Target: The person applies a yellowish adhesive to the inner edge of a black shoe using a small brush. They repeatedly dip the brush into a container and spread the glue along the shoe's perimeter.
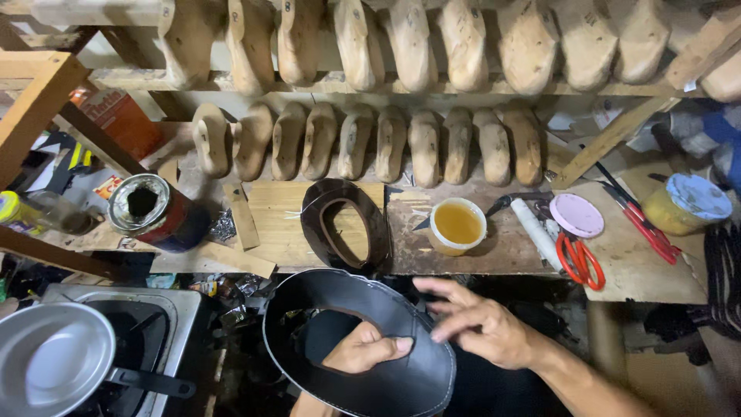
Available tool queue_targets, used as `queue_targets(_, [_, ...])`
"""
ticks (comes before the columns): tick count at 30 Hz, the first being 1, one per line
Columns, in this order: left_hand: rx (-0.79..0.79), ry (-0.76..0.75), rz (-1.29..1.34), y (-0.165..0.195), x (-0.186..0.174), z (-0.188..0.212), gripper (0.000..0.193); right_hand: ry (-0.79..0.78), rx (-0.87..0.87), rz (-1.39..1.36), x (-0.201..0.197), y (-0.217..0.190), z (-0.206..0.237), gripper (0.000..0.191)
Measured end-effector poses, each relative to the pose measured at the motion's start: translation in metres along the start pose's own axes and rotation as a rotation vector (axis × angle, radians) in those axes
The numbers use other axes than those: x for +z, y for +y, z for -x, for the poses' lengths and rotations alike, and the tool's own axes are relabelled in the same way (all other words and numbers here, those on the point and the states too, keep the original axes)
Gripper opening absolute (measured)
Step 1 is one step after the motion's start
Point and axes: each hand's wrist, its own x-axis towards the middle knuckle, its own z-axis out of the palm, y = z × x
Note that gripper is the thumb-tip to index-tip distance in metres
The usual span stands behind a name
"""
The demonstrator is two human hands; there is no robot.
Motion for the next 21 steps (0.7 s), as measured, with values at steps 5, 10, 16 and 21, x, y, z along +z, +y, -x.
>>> queue_targets(5, [0.042,0.034,-0.052,0.000,-0.005,0.000,0.022,0.065,-0.056,-0.047,0.001,0.012,0.011,0.046])
queue_targets(10, [0.122,0.216,-0.052,-0.009,-0.011,-0.006,0.036,0.213,-0.082,0.095,0.017,0.019,0.015,0.047])
queue_targets(16, [0.290,0.396,-0.015,-0.013,-0.004,-0.013,0.045,0.469,-0.143,0.438,0.052,0.023,0.024,0.045])
queue_targets(21, [0.353,0.505,0.079,-0.011,0.005,-0.013,0.042,0.509,-0.248,0.714,0.079,0.019,0.026,0.047])
